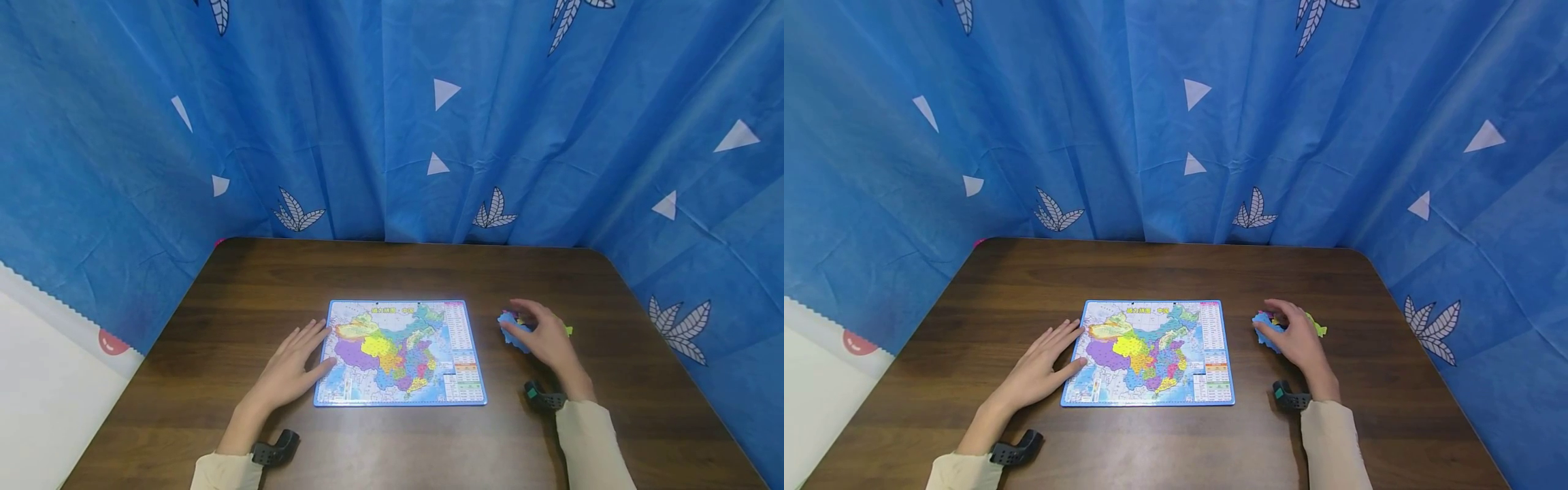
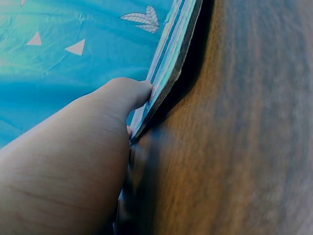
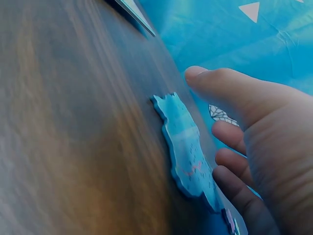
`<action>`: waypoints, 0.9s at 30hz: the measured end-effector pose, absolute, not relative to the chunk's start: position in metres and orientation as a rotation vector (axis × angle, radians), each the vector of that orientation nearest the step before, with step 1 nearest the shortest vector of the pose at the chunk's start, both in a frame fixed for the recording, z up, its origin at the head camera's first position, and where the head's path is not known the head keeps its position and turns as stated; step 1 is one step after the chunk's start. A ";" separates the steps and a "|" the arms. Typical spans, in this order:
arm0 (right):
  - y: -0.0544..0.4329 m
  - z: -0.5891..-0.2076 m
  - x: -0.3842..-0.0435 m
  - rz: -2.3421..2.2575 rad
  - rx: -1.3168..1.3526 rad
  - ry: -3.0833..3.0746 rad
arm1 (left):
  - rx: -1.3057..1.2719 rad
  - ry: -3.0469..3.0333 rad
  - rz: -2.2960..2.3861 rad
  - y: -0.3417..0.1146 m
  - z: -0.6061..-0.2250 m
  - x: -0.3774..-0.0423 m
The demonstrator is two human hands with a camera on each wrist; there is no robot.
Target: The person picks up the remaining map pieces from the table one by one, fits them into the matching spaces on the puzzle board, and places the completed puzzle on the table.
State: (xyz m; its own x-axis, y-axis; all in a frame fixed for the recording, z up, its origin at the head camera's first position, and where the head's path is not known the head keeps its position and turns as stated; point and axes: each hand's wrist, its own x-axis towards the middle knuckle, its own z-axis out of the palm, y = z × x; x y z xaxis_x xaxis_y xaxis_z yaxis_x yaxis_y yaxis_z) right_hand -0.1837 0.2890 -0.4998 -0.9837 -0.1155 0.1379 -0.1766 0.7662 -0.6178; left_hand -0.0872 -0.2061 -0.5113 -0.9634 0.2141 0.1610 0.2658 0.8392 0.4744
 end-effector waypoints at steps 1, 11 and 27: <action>0.290 -0.500 -0.184 1.016 0.235 -2.869 | -0.380 -2.917 -0.775 -0.206 -0.511 -0.087; 0.297 -0.501 -0.183 1.000 0.222 -2.906 | -0.368 -2.938 -0.781 -0.206 -0.510 -0.088; 0.299 -0.503 -0.181 0.983 0.287 -2.931 | -0.379 -2.912 -0.781 -0.205 -0.509 -0.086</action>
State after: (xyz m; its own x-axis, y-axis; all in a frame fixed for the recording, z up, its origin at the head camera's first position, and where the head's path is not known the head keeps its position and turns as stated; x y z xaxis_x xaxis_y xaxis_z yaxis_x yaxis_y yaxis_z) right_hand -0.1811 0.2987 -0.5028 -0.9823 -0.1627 0.0932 -0.1860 0.7827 -0.5940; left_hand -0.0864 -0.2052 -0.5093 -0.9637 0.2116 0.1628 0.2647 0.8372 0.4785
